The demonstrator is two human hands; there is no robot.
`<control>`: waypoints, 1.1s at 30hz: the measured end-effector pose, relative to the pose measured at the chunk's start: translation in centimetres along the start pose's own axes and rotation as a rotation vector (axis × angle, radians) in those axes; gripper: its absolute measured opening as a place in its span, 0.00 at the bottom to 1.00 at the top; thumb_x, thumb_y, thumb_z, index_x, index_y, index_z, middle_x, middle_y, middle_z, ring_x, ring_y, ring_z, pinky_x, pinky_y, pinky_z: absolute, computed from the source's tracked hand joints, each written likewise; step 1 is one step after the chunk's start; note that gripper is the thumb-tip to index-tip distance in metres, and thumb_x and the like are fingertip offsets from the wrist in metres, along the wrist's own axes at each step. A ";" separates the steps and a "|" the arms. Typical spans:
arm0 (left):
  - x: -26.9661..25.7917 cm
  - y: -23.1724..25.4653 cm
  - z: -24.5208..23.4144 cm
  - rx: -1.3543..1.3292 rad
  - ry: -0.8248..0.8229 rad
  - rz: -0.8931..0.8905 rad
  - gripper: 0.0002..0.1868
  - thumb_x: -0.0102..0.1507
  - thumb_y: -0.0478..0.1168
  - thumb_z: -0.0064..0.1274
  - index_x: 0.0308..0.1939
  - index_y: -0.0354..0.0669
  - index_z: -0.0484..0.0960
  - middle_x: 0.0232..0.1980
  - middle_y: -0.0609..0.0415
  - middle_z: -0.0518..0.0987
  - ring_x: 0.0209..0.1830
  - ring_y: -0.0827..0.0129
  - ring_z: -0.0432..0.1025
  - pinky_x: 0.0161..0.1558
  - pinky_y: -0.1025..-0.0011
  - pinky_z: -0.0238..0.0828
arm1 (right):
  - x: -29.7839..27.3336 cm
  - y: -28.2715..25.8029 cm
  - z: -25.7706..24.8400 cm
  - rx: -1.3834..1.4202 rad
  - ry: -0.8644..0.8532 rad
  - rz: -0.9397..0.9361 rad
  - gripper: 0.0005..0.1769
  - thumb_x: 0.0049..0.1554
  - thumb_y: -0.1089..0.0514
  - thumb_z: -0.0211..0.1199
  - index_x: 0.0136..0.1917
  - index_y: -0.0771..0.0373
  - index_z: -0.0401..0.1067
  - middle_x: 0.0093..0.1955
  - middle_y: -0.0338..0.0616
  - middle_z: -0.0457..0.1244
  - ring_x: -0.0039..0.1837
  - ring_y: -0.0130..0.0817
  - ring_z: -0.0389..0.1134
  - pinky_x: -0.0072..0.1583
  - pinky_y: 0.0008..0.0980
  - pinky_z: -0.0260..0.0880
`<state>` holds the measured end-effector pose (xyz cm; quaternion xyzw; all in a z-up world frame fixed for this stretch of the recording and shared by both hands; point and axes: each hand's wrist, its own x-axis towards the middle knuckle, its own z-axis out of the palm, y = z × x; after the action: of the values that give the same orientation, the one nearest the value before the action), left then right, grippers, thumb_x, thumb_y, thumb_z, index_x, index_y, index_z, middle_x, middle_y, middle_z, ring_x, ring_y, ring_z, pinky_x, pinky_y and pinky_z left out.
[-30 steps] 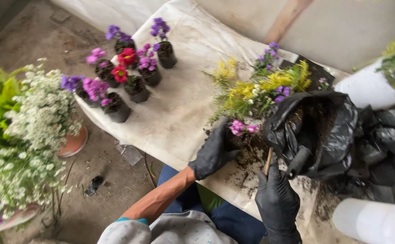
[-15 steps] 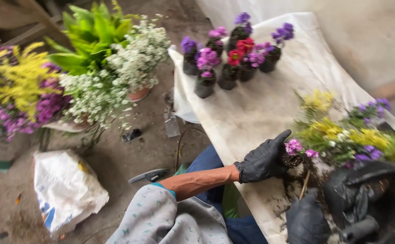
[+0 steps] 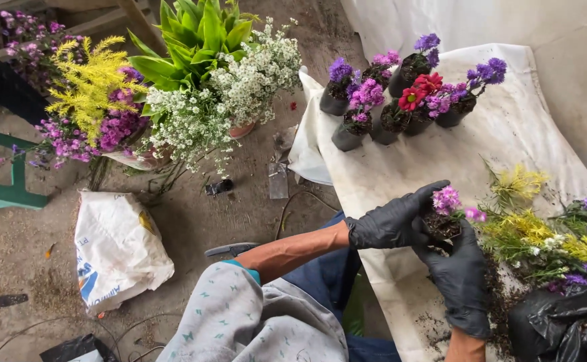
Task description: A person is potting various flower seedlings into small black plastic containers using a hand trowel and potting soil.
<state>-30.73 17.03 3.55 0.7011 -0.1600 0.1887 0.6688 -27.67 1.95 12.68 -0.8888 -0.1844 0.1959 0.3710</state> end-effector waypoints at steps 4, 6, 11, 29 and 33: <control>0.4 0.2 -0.5 -0.174 0.045 -0.083 0.31 0.74 0.43 0.40 0.81 0.50 0.50 0.76 0.47 0.65 0.72 0.62 0.66 0.76 0.62 0.66 | 2.0 2.2 1.2 0.473 -0.092 0.029 0.33 0.55 0.72 0.59 0.73 0.60 0.62 0.70 0.51 0.63 0.69 0.47 0.62 0.68 0.55 0.70; 0.8 1.5 -1.0 0.080 0.033 -0.091 0.44 0.65 0.47 0.53 0.81 0.50 0.48 0.75 0.46 0.68 0.71 0.62 0.67 0.72 0.63 0.68 | 1.1 0.0 1.1 0.261 0.058 -0.088 0.36 0.49 0.62 0.72 0.70 0.59 0.66 0.64 0.48 0.68 0.64 0.40 0.68 0.68 0.39 0.66; 1.5 2.0 -1.3 0.086 0.059 -0.158 0.51 0.62 0.52 0.56 0.82 0.57 0.42 0.75 0.44 0.68 0.70 0.59 0.68 0.67 0.62 0.70 | 4.5 4.2 1.6 0.153 0.174 -0.243 0.33 0.50 0.61 0.73 0.67 0.68 0.67 0.58 0.53 0.69 0.57 0.44 0.71 0.59 0.41 0.70; 3.3 -3.9 -5.7 0.267 0.260 -0.387 0.27 0.64 0.57 0.59 0.64 0.54 0.79 0.48 0.48 0.84 0.50 0.53 0.79 0.48 0.58 0.79 | 25.0 2.3 -4.6 0.279 0.593 -0.124 0.37 0.37 0.50 0.86 0.57 0.55 0.73 0.44 0.39 0.65 0.52 0.33 0.70 0.54 0.32 0.65; 4.0 -3.1 -6.1 0.252 0.332 -0.290 0.20 0.64 0.47 0.61 0.57 0.44 0.83 0.43 0.41 0.84 0.45 0.44 0.79 0.44 0.55 0.80 | 34.6 4.2 -4.9 0.288 0.555 -0.266 0.34 0.37 0.56 0.87 0.55 0.56 0.74 0.44 0.39 0.69 0.54 0.35 0.74 0.58 0.33 0.71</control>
<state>-26.04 23.39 2.98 0.7540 0.0791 0.2219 0.6132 5.11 12.72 5.49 -0.8146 -0.1612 -0.0798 0.5514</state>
